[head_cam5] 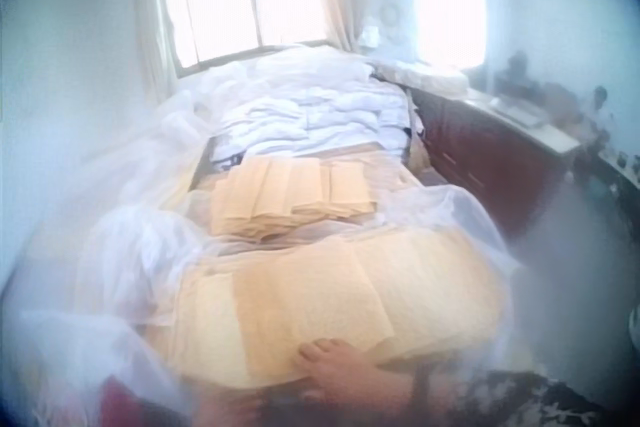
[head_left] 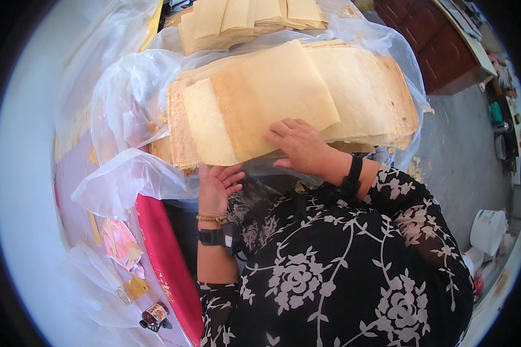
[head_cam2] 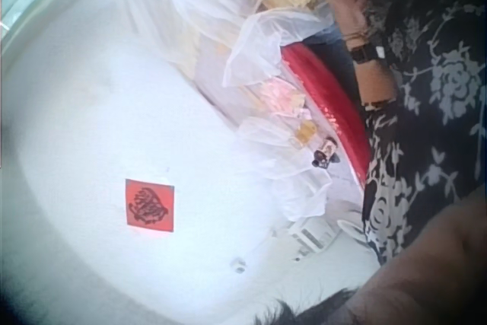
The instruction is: The person repeatedly folds thin, rectangular, beige sheets by hand. Each sheet is folded in half and then folded again into a smaller rectangle before being placed on a growing stack. The person handles the sheets one at a time from a larger pile.
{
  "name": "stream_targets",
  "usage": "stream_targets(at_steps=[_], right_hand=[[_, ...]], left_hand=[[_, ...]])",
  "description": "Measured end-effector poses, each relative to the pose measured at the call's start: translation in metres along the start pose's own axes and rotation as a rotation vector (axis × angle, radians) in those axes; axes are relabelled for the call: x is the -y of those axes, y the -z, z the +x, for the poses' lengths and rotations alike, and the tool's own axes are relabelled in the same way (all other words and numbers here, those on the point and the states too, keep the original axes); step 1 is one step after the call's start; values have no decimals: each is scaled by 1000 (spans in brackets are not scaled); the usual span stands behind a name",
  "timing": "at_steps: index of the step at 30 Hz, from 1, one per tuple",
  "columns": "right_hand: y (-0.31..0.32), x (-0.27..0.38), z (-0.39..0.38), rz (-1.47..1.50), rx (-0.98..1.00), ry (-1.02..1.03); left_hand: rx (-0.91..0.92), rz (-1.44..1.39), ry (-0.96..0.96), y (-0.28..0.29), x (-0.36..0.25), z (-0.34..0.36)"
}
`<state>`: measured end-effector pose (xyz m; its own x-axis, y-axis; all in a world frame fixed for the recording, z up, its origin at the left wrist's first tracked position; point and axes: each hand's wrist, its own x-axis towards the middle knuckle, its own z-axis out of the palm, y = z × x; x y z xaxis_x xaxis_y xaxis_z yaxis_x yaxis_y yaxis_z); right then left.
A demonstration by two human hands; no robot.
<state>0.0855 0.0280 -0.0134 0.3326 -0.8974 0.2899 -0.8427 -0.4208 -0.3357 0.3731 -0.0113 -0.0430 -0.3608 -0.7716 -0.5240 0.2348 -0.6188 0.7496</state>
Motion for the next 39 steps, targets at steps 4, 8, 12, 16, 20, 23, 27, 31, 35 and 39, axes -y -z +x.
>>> stream_targets(at_steps=[4,8,12,16,20,23,27,31,35,39], right_hand=[[-2,-4,-2,-7,-12,27],[-17,5,-2,-27,-55,22],[-20,1,-3,-101,-78,10],[13,-39,-44,-12,-135,41],[61,-88,-110,142,-215,-173],[79,-109,-138,277,-190,-274],[80,-117,-148,483,-211,-402],[72,-122,-141,832,-265,-716],[71,-132,-122,926,-326,-870],[75,-130,-99,422,-246,-1023]], left_hand=[[-65,221,-10,-3,1,-2],[-136,169,-51,-26,15,5],[-20,204,77,-72,26,-14],[639,635,17,-98,-17,-60],[463,845,-492,-80,-82,-70],[296,1507,-991,-85,-80,-14],[613,1695,-998,-102,-53,50],[755,1247,-1060,-122,-42,91],[29,1275,-403,-135,-38,119],[35,1145,-497,-145,-36,150]])
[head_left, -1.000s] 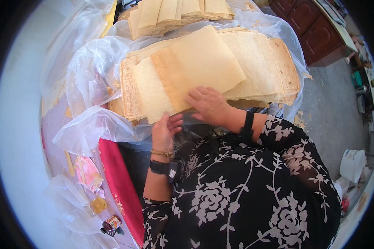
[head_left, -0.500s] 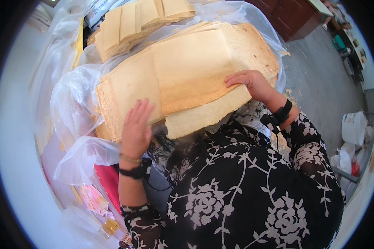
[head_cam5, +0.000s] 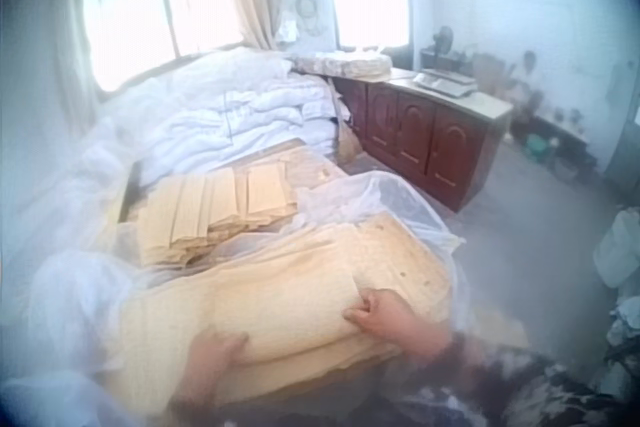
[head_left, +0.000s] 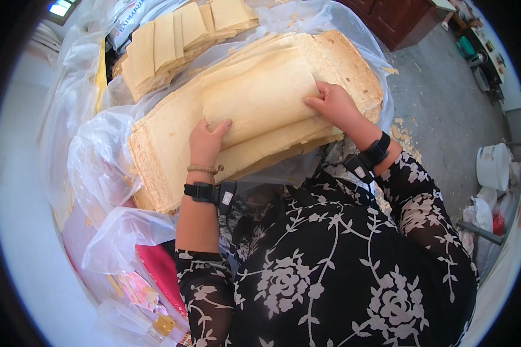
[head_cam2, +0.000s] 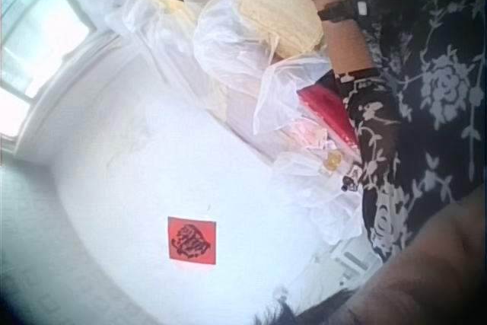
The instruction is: The person repeatedly folds thin, rectangular, beige sheets by hand. Each sheet is folded in half and then folded again into a smaller rectangle before being placed on a growing stack. The person handles the sheets one at a time from a larger pile.
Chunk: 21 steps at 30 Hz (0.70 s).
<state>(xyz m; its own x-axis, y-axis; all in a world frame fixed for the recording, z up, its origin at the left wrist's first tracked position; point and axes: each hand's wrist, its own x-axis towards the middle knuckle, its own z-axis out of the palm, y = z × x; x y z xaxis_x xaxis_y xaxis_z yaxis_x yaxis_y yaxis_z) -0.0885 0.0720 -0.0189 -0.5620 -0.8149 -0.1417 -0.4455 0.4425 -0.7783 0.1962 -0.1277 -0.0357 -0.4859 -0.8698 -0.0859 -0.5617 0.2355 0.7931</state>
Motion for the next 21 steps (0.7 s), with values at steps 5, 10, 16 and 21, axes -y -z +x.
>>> stream_targets(at_steps=[5,10,16,21], right_hand=[[-12,16,-12,-383,-252,159],[-18,4,-12,-620,-187,751],[-11,-10,3,-550,-60,819],[15,-7,11,-395,24,789]], left_hand=[[-93,186,-28,-12,-8,6],[-265,486,-20,-24,-31,-6],[-135,752,-841,-24,-40,-9],[234,544,-663,14,-39,0]])
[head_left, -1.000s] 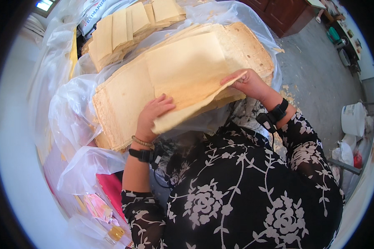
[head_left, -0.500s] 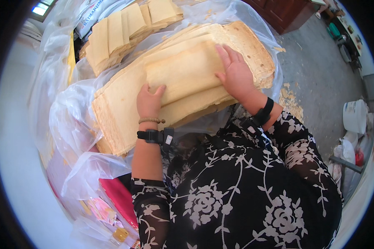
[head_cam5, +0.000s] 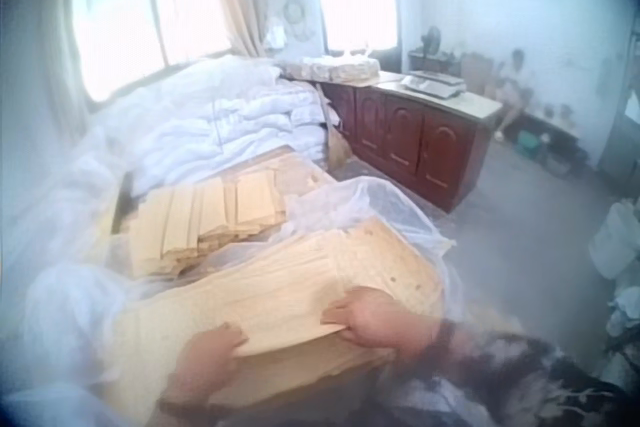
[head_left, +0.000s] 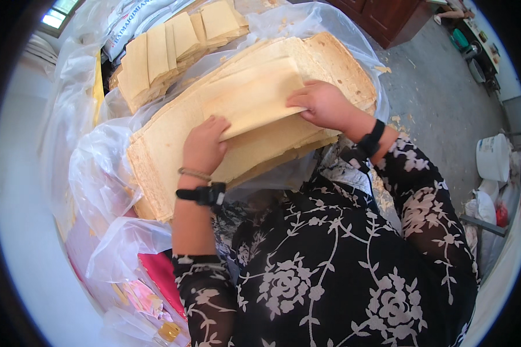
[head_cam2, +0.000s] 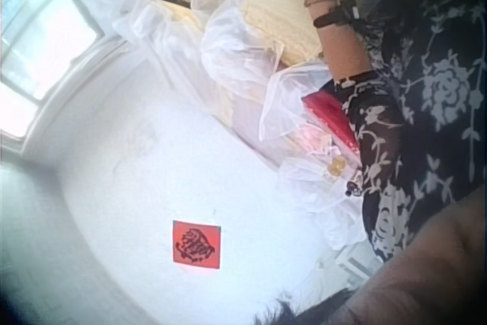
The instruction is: The person repeatedly folds thin, rectangular, beige sheets by hand. Each sheet is folded in half and then folded again into a smaller rectangle before being placed on a growing stack. The person handles the sheets one at a time from a larger pile.
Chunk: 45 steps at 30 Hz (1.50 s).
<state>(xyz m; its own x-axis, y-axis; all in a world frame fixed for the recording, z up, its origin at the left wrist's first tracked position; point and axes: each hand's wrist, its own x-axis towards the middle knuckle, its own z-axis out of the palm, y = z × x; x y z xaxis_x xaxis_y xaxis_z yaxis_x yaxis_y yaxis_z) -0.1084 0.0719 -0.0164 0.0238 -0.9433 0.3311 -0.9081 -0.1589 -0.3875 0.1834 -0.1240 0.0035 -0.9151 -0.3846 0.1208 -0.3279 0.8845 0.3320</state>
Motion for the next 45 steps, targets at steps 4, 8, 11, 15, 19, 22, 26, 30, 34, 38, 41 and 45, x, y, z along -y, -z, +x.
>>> stream_targets(at_steps=[4,8,11,15,19,22,26,30,34,38,41,45], right_hand=[[22,-6,-22,538,120,-339],[4,-2,-23,958,-79,-650],[-13,-3,-8,829,-163,-707],[-18,-5,9,264,-38,-786],[-18,5,17,59,-24,-764],[-13,10,22,-7,46,-779],[-13,17,23,-137,-70,-708],[-36,28,25,-377,-227,43],[-53,37,25,-283,93,-139],[-49,38,25,-241,72,-137],[-42,41,21,-140,-55,-141],[-40,45,18,-125,-213,-108]], left_hand=[[114,-700,352,17,15,-49],[-146,-921,558,-18,15,-62],[-323,-541,664,-46,6,-51],[-447,87,722,-65,-23,-36],[-296,360,816,-54,-37,-22],[-540,430,242,-55,-46,-9],[-115,167,98,-74,-63,3],[-120,195,110,-82,-65,5],[-152,200,74,-66,-47,-6],[-176,190,-65,-47,-22,-22],[-186,283,-141,-41,-11,-20],[-330,131,59,-8,13,-12]])
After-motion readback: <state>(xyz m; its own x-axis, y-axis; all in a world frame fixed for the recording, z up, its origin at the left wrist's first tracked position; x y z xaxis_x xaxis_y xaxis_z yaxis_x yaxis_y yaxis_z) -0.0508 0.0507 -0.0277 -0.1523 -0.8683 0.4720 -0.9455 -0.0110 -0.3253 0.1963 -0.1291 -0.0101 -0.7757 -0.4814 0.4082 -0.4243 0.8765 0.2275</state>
